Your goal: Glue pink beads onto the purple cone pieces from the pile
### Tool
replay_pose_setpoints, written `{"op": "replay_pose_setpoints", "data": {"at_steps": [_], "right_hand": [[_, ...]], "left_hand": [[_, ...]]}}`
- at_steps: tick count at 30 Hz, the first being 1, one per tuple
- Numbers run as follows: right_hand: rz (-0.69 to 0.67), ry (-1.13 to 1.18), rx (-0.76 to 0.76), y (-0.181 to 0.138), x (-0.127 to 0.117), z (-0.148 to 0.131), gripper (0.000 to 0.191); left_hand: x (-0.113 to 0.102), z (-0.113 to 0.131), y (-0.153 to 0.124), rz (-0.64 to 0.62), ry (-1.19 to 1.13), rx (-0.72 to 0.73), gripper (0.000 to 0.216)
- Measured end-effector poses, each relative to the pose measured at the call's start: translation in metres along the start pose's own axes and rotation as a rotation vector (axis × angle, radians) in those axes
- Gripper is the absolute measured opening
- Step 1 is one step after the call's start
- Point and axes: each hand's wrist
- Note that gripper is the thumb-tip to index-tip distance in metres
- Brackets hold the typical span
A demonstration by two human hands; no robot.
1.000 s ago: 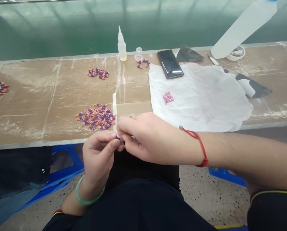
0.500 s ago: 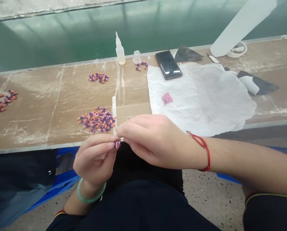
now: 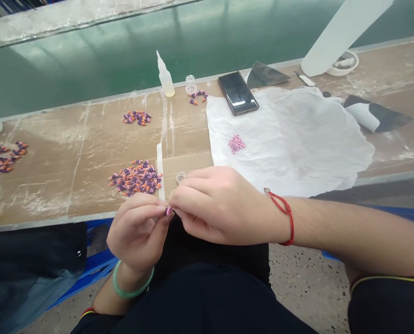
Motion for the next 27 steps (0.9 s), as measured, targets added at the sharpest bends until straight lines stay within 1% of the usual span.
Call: {"op": "replay_pose_setpoints", "data": {"at_steps": [6,11,15,18,20,22,24,25,27], "right_hand": [[-0.007,-0.066,-0.036,-0.005,-0.003,0.01,0.018],[-0.011,-0.088,-0.029,-0.012,-0.003,0.018,0.02],[0.038,-0.096,-0.052,-0.014,-0.001,0.026,0.022],[0.074,-0.066,-0.054,-0.015,0.0,0.031,0.021],[0.056,-0.037,-0.024,-0.017,-0.001,0.035,0.022],[0.016,-0.028,0.031,-0.022,-0.004,0.04,0.022],[-0.001,-0.041,0.081,-0.032,-0.009,0.047,0.021],[0.013,-0.05,0.098,-0.039,-0.012,0.051,0.019],[0.039,-0.089,0.137,-0.055,-0.019,0.062,0.014]], "left_hand": [[0.01,0.001,0.003,-0.041,-0.022,-0.061,0.021],[0.014,0.001,0.008,-0.088,-0.06,-0.106,0.019],[0.02,0.001,0.011,-0.1,-0.1,-0.175,0.017],[0.026,0.0,0.014,-0.116,-0.091,-0.197,0.017],[0.027,-0.005,0.021,-0.201,-0.074,-0.192,0.015],[0.02,-0.016,0.03,-0.363,-0.027,-0.173,0.012],[0.005,-0.032,0.04,-0.511,0.082,-0.158,0.01],[-0.005,-0.04,0.045,-0.558,0.16,-0.163,0.009],[-0.027,-0.059,0.053,-0.611,0.331,-0.207,0.007]]}}
Point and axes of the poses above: each hand's wrist, its own y-axis towards the middle knuckle, its own x-axis out of the palm, z = x × y, and after that the axes turned 15 degrees about y, right-handed
